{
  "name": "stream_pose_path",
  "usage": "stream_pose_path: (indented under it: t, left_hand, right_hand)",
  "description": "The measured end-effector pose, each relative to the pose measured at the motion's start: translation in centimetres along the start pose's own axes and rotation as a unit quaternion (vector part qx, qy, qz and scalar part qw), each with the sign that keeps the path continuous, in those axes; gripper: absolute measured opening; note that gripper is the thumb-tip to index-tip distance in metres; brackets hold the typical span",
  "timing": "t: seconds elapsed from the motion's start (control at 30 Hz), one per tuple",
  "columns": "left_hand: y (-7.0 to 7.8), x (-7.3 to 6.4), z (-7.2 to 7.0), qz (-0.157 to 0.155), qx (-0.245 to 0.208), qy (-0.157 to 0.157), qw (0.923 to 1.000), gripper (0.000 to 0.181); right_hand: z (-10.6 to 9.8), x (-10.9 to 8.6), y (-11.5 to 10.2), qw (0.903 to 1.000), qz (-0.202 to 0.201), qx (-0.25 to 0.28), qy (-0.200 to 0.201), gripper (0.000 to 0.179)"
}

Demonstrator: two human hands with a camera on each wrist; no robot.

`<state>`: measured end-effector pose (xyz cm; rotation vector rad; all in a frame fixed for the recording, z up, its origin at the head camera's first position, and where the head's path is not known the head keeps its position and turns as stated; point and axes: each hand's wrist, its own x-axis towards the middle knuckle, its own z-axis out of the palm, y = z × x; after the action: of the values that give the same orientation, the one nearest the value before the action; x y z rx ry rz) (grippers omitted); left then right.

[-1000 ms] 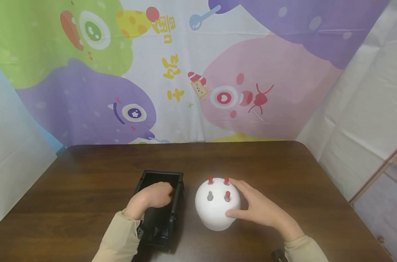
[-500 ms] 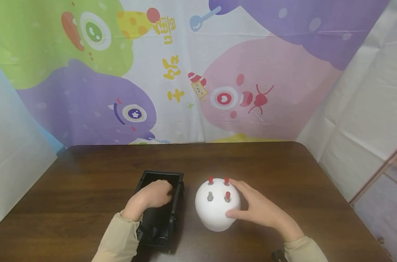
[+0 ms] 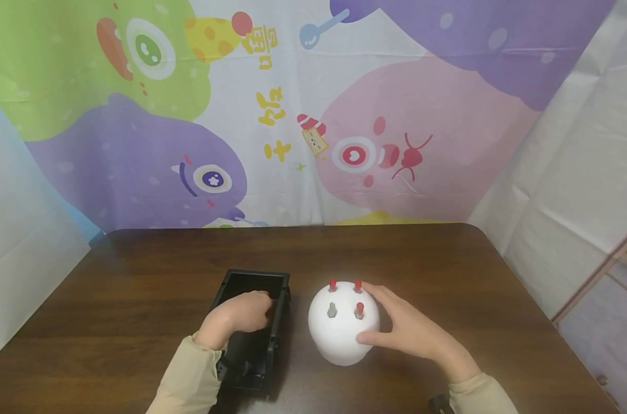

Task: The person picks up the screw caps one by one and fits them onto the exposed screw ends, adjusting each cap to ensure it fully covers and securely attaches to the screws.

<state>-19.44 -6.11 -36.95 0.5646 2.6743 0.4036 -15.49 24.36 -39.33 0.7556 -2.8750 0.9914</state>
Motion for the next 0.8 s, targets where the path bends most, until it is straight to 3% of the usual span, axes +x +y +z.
stream_pose_path:
  t: [0.1, 0.27, 0.37, 0.53, 0.8]
  left_hand:
    - [-0.1, 0.0, -0.3, -0.002, -0.008, 0.009, 0.9999, 0.014]
    - [-0.6, 0.0, -0.5, 0.019, -0.019, 0.030, 0.9992, 0.030]
    - [-0.7, 0.3, -0.3, 0.035, -0.026, 0.014, 0.9989, 0.028]
    - [-0.9, 0.8, 0.0, 0.053, -0.031, -0.025, 0.9978, 0.010]
    - [-0.9, 1.0, 0.4, 0.050, -0.040, -0.036, 0.9973, 0.010]
  right_hand:
    - [0.0, 0.0, 0.0, 1.0000, -0.001, -0.001, 0.001, 0.081]
    - [0.0, 0.0, 0.0, 1.0000, -0.002, -0.001, 0.002, 0.082]
    - [0.0, 0.0, 0.0, 1.0000, -0.001, 0.000, 0.001, 0.082]
    - [0.0, 0.0, 0.0, 1.0000, 0.000, 0.004, -0.003, 0.081]
    - [0.0, 0.0, 0.0, 1.0000, -0.001, 0.004, -0.002, 0.081]
